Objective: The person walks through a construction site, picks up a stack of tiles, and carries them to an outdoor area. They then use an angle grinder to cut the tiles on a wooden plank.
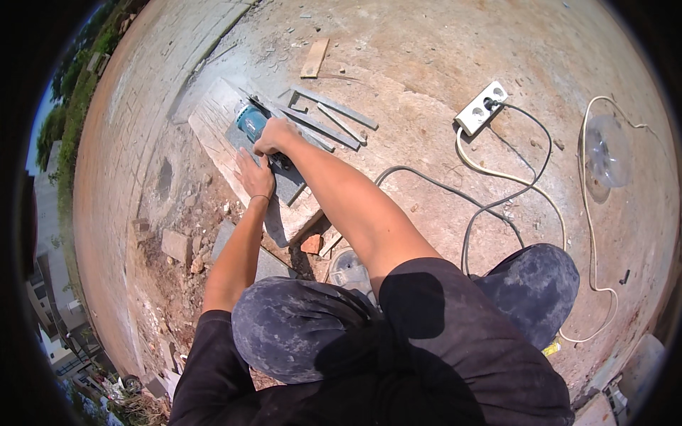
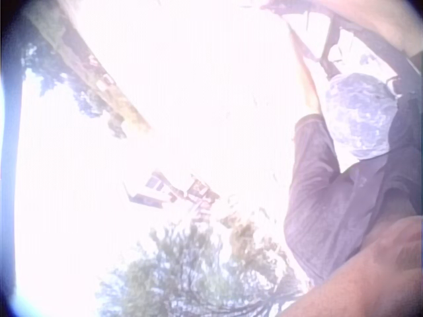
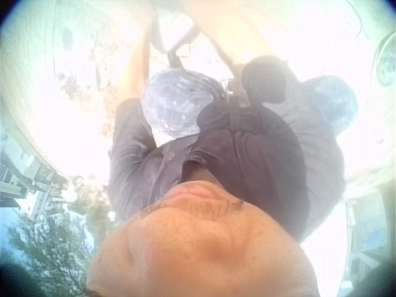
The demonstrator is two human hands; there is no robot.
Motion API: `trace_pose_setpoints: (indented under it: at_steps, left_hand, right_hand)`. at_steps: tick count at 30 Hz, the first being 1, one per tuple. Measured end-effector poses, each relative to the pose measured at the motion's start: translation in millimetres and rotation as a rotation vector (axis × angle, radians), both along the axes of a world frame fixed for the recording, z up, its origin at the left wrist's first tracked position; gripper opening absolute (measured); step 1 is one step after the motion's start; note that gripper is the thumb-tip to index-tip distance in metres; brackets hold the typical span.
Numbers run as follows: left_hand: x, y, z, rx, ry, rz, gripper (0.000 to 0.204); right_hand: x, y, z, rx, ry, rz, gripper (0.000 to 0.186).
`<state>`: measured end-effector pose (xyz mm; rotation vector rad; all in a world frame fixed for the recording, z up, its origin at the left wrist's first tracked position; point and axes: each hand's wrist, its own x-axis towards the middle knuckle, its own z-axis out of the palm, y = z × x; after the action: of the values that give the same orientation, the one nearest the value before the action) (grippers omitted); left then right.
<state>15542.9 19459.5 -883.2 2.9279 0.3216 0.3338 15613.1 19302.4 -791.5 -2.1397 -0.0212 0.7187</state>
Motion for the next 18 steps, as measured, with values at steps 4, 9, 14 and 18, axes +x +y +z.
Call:
trace_pose_setpoints:
  at_steps: [4,9,14,18]
  left_hand:
    - [2,-2,0,-0.006,-0.002,0.005,0.070]
    - [-1,0,1,-0.004,-0.005,0.010,0.071]
    - [-1,-2,3,0.000,0.000,0.004,0.072]
    - [-2,-1,2,0.002,-0.006,0.010,0.071]
  right_hand:
    - [-2,-4,0,0.002,0.016,0.002,0.068]
    - [-11,-6,2,0.012,0.002,-0.023,0.068]
    - [-15,-9,0,0.016,0.002,-0.006,0.072]
    - [-18,-9,-1,0.021,-0.003,0.000,0.074]
